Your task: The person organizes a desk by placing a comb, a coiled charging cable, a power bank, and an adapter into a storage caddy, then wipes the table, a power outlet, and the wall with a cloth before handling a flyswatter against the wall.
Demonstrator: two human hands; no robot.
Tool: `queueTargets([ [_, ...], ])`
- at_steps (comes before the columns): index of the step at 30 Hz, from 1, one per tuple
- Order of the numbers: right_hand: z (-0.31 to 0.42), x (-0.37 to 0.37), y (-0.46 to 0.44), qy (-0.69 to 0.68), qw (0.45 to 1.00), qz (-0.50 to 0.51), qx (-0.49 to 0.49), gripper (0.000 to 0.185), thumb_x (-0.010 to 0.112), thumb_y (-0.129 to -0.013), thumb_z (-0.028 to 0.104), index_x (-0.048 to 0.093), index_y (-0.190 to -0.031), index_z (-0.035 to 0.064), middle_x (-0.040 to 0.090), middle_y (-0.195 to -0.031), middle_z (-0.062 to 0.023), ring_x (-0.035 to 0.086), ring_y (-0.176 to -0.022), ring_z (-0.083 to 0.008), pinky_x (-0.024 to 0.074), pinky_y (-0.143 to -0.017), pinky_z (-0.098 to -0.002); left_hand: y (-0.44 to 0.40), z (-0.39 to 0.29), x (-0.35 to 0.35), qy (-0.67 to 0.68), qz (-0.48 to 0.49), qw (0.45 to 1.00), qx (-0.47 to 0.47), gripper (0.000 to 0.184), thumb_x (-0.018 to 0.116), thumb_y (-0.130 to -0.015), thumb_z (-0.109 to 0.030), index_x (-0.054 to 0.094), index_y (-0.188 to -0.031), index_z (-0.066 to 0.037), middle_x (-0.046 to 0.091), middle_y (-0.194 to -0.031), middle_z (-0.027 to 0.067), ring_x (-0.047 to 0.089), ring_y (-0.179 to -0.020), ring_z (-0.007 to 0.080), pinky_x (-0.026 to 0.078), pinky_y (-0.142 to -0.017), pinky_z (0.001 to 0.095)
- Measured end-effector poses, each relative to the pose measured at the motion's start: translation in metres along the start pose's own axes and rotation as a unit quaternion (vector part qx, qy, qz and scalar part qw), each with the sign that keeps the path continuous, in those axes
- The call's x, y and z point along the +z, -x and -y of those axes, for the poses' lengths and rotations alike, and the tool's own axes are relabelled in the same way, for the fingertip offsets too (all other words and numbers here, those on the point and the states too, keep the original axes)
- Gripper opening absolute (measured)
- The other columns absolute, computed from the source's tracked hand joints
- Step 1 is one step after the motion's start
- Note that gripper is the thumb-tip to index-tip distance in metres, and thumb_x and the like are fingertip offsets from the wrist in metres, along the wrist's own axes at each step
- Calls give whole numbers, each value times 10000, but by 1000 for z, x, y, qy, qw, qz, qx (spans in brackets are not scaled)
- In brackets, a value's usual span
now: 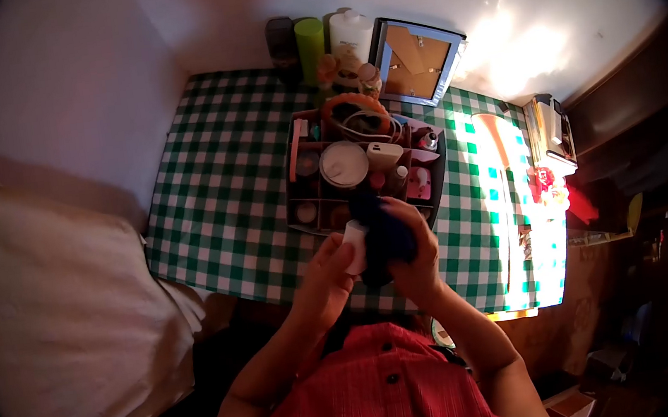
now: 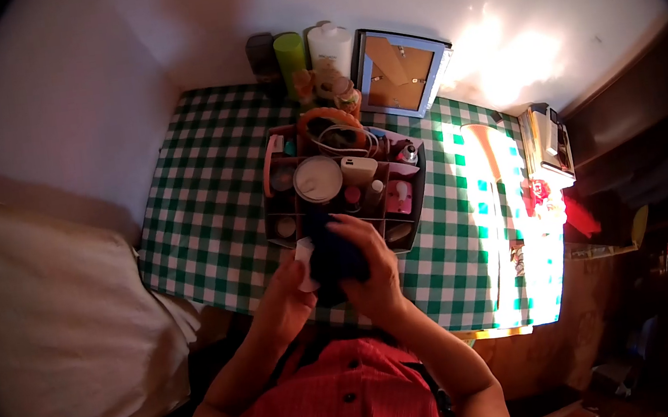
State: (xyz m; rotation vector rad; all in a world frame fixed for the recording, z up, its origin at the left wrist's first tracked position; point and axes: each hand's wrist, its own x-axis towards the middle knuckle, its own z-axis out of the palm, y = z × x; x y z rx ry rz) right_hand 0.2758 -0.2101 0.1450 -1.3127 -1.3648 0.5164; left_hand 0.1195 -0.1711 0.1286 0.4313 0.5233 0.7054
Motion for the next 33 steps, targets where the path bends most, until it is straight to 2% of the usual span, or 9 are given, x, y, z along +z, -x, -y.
queueTargets([
  [4,-3,-10,-6,-320,883,-74,335,531,665,-730,28,506,-1236,31,604,-1096,-102,560,-1028,-186,434,-929,-328,0,8,9,85,6,996,-40,427,562,-929,-373,484,-1239,-90,599,-1137,39,570,-1016,136,449,-837,284],
  [7,-11,-8,12,-103,983,-70,138,518,685,-740,33,515,-1229,19,608,-1080,-90,563,-1005,-178,443,-915,-315,-9,13,-4,108,55,991,-61,529,534,-927,-428,421,-1311,-82,543,-1220,63,541,-1071,178,446,-879,326],
  [10,-25,-29,17,-106,978,-110,142,502,707,-759,61,517,-1220,-2,598,-1091,-91,566,-989,-180,447,-907,-315,-5,15,-2,65,-9,996,-60,541,611,-893,-388,424,-1301,-86,532,-1221,70,529,-1099,183,431,-922,338],
  [14,-17,-80,8,-157,893,-320,275,386,665,-852,186,552,-1177,13,601,-1052,-78,576,-928,-165,455,-848,-284,-22,11,-26,-293,-87,940,149,515,756,-781,-139,488,-1214,-59,569,-1141,61,567,-1001,206,483,-832,314],
  [16,-23,-98,13,-139,900,-304,280,524,657,-858,340,500,-1253,34,545,-1167,-108,572,-1009,-189,493,-852,-306,-40,26,-46,-610,-108,753,222,487,765,-772,-169,518,-1173,-44,554,-1133,90,565,-994,222,486,-822,317],
  [18,-29,-106,25,-116,906,-285,290,529,662,-852,337,502,-1252,29,555,-1155,-107,574,-1005,-190,488,-857,-309,-58,51,-47,-607,-110,756,220,466,778,-739,-150,548,-1129,-38,551,-1129,97,538,-1050,251,454,-860,357],
  [20,-33,-110,37,-101,908,-261,312,413,683,-830,194,560,-1173,0,615,-1048,-83,566,-957,-160,444,-865,-294,-83,76,-57,-680,-50,665,306,487,774,-711,-87,538,-1134,-42,551,-1107,128,532,-1041,304,455,-853,379],
  [26,-47,-122,67,-95,945,-29,310,496,736,-750,137,559,-1187,-15,635,-1020,-86,592,-945,-148,461,-868,-291,-119,105,-59,-715,-22,635,292,417,739,-670,2,515,-1020,-30,549,-1019,152,513,-991,354,438,-806,416],
  [33,-52,-108,70,-132,915,33,379,530,748,-752,215,563,-1201,3,653,-1005,-101,608,-927,-153,481,-850,-297,-128,115,-56,-717,-90,648,240,320,754,-639,5,512,-849,-17,540,-829,149,550,-803,345,433,-685,421],
])
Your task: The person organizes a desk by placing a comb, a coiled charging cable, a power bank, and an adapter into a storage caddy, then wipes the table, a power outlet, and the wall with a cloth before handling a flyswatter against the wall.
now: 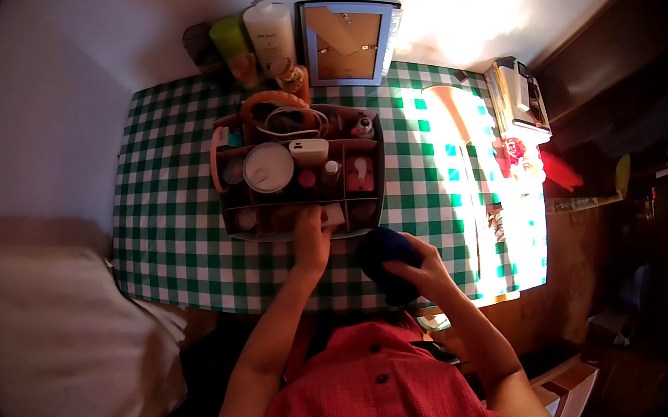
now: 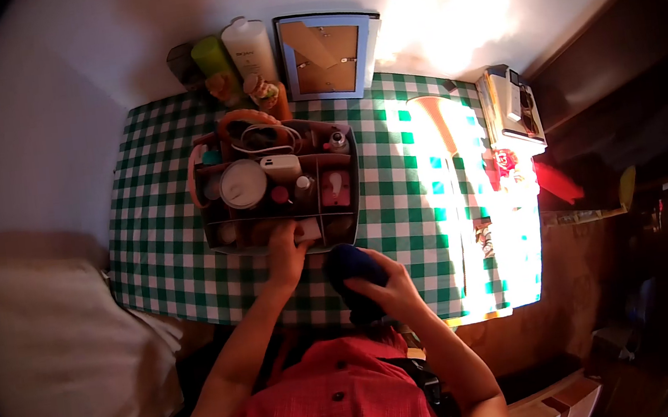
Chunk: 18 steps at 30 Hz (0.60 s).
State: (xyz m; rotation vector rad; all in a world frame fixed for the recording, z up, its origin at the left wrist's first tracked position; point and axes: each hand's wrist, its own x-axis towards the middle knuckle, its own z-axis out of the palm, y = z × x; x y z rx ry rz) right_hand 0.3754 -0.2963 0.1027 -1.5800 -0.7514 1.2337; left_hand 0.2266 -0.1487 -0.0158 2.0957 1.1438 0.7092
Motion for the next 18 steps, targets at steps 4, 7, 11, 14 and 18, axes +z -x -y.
queueTargets([
  [4,-8,-1,-6,-19,999,32,14,507,723,-779,249,566,-1195,6,652,-998,-101,608,-920,-149,492,-822,-295,-2,-10,-12,29,56,997,-49,245,698,-683,35,507,-830,-4,532,-861,161,531,-851,368,418,-725,437],
  [7,-20,-5,-8,-72,996,29,32,482,683,-826,279,558,-1197,-1,646,-1012,-111,613,-920,-154,499,-815,-300,1,-3,-13,10,41,999,-2,223,695,-694,28,522,-829,-6,537,-883,150,533,-867,359,425,-731,433],
  [11,-27,-12,-7,-302,945,25,126,565,619,-885,388,491,-1261,-14,630,-1093,-140,637,-956,-207,513,-842,-321,4,-1,-17,-39,-4,998,45,207,687,-708,23,537,-845,-10,539,-907,140,529,-885,348,429,-732,430],
  [14,-28,-17,-9,-359,917,37,170,638,571,-900,451,426,-1309,-16,585,-1196,-164,617,-1042,-260,495,-914,-355,1,-1,-18,-53,34,998,18,198,675,-717,25,552,-867,-17,544,-933,136,526,-912,342,434,-739,425],
  [18,-37,-18,-15,-487,856,53,168,572,526,-932,421,414,-1327,23,530,-1288,-144,545,-1163,-267,439,-995,-377,3,-20,-33,-34,22,999,25,157,673,-773,-31,578,-899,-29,567,-978,123,535,-938,321,442,-760,404],
])
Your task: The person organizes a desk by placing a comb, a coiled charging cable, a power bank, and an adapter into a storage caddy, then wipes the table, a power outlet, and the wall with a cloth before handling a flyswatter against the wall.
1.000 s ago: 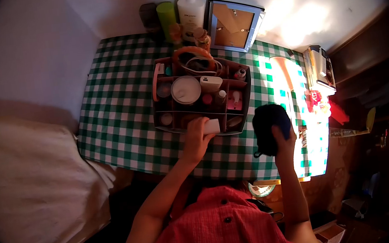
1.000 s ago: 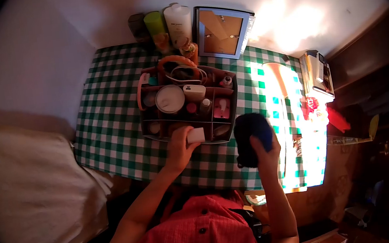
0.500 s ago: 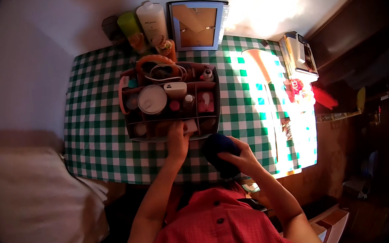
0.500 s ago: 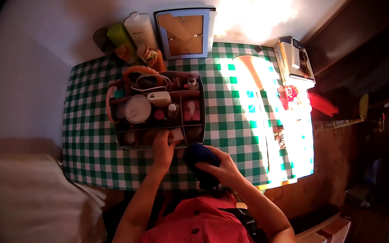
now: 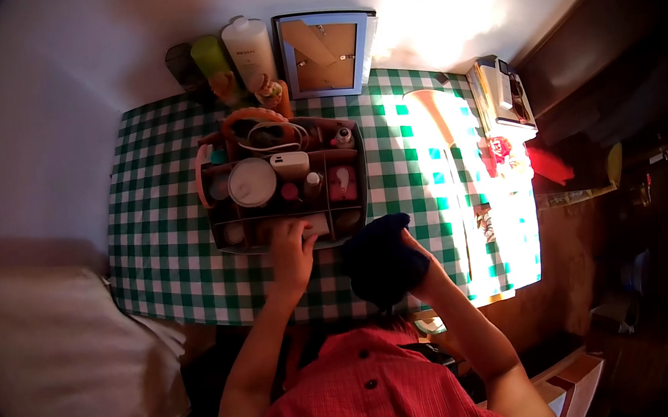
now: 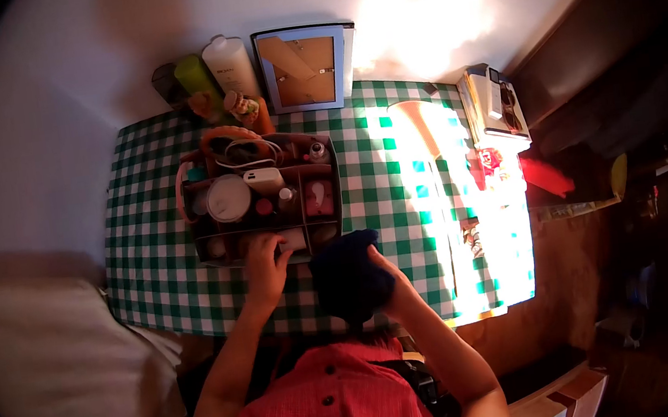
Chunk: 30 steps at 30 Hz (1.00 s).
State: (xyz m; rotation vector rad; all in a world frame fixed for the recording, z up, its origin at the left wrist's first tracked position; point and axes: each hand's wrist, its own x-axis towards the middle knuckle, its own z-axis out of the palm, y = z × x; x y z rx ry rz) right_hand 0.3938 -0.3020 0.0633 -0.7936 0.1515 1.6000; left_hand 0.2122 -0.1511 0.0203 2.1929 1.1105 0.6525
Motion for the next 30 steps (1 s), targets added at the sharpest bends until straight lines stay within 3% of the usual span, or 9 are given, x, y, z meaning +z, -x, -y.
queueTargets([
  [5,4,-8,-8,-124,989,83,-10,477,480,-965,368,415,-1349,92,498,-1332,-65,487,-1215,-218,392,-1041,-368,13,-41,-13,351,126,910,-180,305,646,-886,-238,573,-1121,-58,576,-1168,83,538,-1086,227,454,-857,358],
  [7,-1,2,-10,-28,993,89,-65,459,474,-969,367,433,-1336,96,523,-1291,-52,503,-1183,-189,402,-1026,-351,23,-57,-4,632,190,718,-221,526,551,-923,-415,447,-1292,-56,504,-1300,78,484,-1204,200,418,-986,353],
  [10,9,26,2,108,990,37,-77,457,474,-969,382,463,-1309,76,569,-1203,-55,521,-1143,-153,416,-994,-326,47,-60,10,742,246,546,-301,688,506,-918,-479,281,-1409,-53,439,-1375,98,441,-1263,232,384,-1042,381],
  [12,19,34,4,312,946,-9,-93,557,481,-956,441,455,-1316,17,610,-1114,-78,551,-1084,-130,438,-925,-295,45,-72,4,720,229,568,-327,691,503,-925,-465,257,-1423,-55,418,-1395,102,426,-1279,237,375,-1054,391],
  [17,25,50,-12,352,921,47,-161,574,535,-944,366,370,-1394,49,570,-1210,-123,571,-1082,-191,472,-879,-283,39,-81,-23,724,82,589,-349,678,505,-934,-435,242,-1433,-57,400,-1409,113,420,-1285,244,369,-1064,402],
  [19,26,91,-1,558,787,61,-256,579,605,-902,194,350,-1413,98,540,-1264,-160,561,-1117,-235,475,-893,-317,41,-70,-36,713,16,599,-364,637,538,-939,-361,256,-1427,-63,422,-1386,115,439,-1266,242,404,-1036,399],
  [21,14,103,-17,532,813,77,-223,575,643,-842,76,417,-1370,100,568,-1239,-162,576,-1104,-231,479,-890,-328,45,-61,-52,713,-44,601,-359,626,586,-917,-333,305,-1395,-43,463,-1338,113,478,-1220,239,427,-1004,382],
  [23,1,117,-30,635,731,86,-234,482,629,-837,69,490,-1298,53,619,-1110,-112,563,-1050,-154,449,-908,-297,52,-50,-65,712,-90,600,-353,614,633,-894,-306,355,-1363,-23,505,-1290,112,516,-1174,236,450,-972,365],
  [30,-93,175,-89,693,661,214,-192,468,629,-834,90,476,-1276,69,587,-1176,-192,568,-1118,-327,462,-908,-376,83,38,-128,501,-286,705,-413,585,678,-859,-226,414,-1328,4,535,-1235,162,541,-1122,248,476,-918,350],
])
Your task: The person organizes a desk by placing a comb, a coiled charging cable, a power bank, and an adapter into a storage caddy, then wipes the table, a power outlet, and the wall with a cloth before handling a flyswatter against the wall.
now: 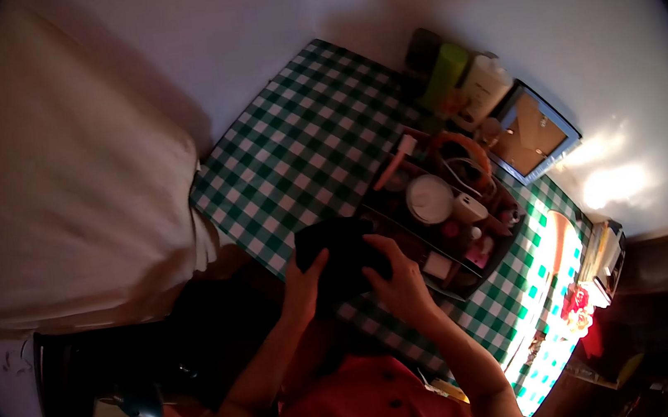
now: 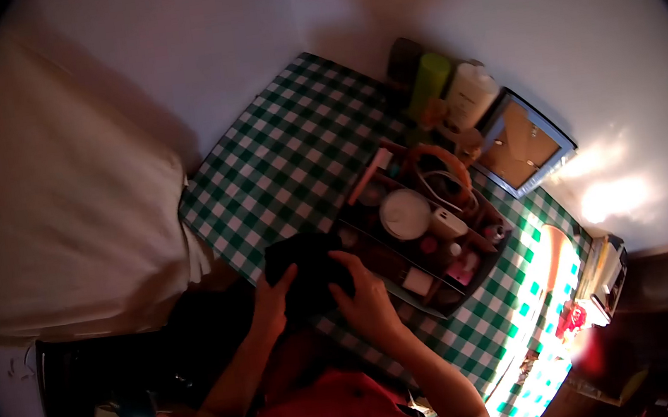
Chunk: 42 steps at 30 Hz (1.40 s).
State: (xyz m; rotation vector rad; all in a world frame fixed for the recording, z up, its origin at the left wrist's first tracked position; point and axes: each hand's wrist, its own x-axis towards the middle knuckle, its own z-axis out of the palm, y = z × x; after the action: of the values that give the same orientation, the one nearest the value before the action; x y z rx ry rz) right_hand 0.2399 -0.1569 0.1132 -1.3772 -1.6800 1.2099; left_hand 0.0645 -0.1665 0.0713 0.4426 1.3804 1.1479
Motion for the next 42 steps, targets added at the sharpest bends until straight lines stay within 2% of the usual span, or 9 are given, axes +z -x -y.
queueTargets([
  [4,23,46,-47,18,995,5,-95,461,615,-858,117,458,-1291,86,502,-1274,-213,531,-1136,-390,462,-909,-420,-35,-67,-49,-183,-92,950,236,734,682,-853,-158,256,-1438,-37,415,-1357,205,468,-1208,268,432,-970,360],
  [7,17,76,-71,66,992,-12,-111,442,605,-868,127,463,-1284,83,444,-1328,-209,514,-1135,-414,456,-915,-438,-100,-54,-109,-432,-275,747,423,778,685,-846,-265,242,-1458,-78,324,-1411,247,357,-1285,395,280,-1051,516],
  [11,0,111,-93,83,995,8,-53,407,613,-840,80,512,-1234,65,479,-1289,-208,489,-1171,-385,419,-955,-417,-157,-13,-107,-609,-316,681,258,728,566,-889,-442,255,-1467,-129,224,-1470,265,248,-1340,453,195,-1031,650],
  [17,-21,141,-129,81,996,23,-26,347,595,-856,90,543,-1197,57,484,-1287,-195,479,-1179,-378,414,-958,-411,-204,-4,-75,-598,-350,696,186,960,695,-696,-468,269,-1449,-52,170,-1488,282,103,-1365,496,18,-1048,675],
  [30,-46,126,-184,9,998,-65,23,200,539,-885,10,598,-1076,25,564,-1180,-158,574,-1045,-322,471,-848,-347,-376,-109,2,-606,-27,687,400,794,624,-699,-383,379,-1419,-153,231,-1499,201,137,-1398,389,69,-1132,520],
  [33,-38,120,-192,-10,995,-90,32,183,542,-878,-2,608,-1047,17,581,-1149,-151,587,-1024,-306,468,-847,-333,-391,-117,7,-621,55,684,378,775,630,-686,-381,415,-1398,-162,214,-1508,196,123,-1403,388,74,-1138,505],
  [35,-39,113,-197,9,994,-109,15,185,544,-874,-9,612,-1044,19,587,-1136,-149,590,-1018,-303,468,-849,-333,-340,-141,-11,-679,136,667,274,689,605,-707,-330,478,-1350,-120,197,-1508,223,81,-1414,389,35,-1077,639],
  [37,-43,115,-206,-5,992,-127,-8,187,541,-869,-19,617,-1035,21,596,-1118,-150,594,-1013,-303,468,-850,-334,-323,-120,-24,-636,101,718,265,719,613,-760,-416,442,-1362,-61,216,-1489,257,83,-1413,397,25,-1028,698],
  [42,-57,121,-236,55,979,-192,-31,191,544,-853,-19,618,-1021,35,561,-1160,-151,547,-1058,-329,445,-866,-371,-356,-75,8,-605,0,680,415,816,543,-821,-580,379,-1384,-13,239,-1471,274,139,-1396,411,85,-1049,654],
])
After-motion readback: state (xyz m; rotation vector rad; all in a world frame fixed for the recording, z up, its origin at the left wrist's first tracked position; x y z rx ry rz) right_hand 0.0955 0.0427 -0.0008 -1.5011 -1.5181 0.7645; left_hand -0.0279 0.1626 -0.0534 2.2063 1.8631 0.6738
